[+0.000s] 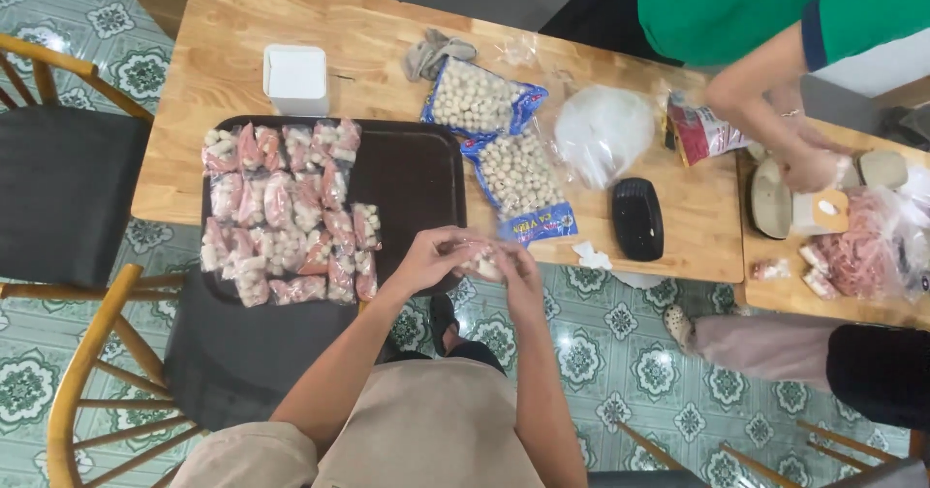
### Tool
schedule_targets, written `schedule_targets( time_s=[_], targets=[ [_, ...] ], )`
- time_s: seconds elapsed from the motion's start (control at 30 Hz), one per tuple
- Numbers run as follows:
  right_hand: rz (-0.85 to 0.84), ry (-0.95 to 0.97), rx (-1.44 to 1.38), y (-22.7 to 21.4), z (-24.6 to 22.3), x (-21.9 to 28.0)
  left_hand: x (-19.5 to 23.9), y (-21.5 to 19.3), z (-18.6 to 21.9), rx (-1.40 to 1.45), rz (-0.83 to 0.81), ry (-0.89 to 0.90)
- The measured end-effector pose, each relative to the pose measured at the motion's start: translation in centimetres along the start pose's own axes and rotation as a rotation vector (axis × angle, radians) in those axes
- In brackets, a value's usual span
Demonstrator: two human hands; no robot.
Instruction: Preparing and arranging small food items, including fish balls and sliced meats, into platters.
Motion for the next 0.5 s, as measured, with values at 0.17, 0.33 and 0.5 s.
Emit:
schedule_targets(
  time_s=[0.17,0.33,0.5],
  targets=[
    [-0.041,-0.043,0.019,2.2,-3.1,0.1,0.2,-0.6,1.4,-0.041,0.033,0.077],
    [-0.1,-0.108,-0.017,4.4,-3.7,-0.3,-0.1,-2.2,0.3,0.09,0.111,0.036],
    [-0.143,0.002,-0.19,5.8,-1.9,-0.8,1.3,-3.0,0.6,0.306,0.031,-0.162]
  ],
)
Point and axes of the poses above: each hand's wrist, its own x-axis away from the middle knuckle, its own y-axis out of the palm, z = x × y, the point moved 7 cm from there along -x, towards the middle knuckle, and after that the axes turned 14 degrees about z, right-handed, at the moved point
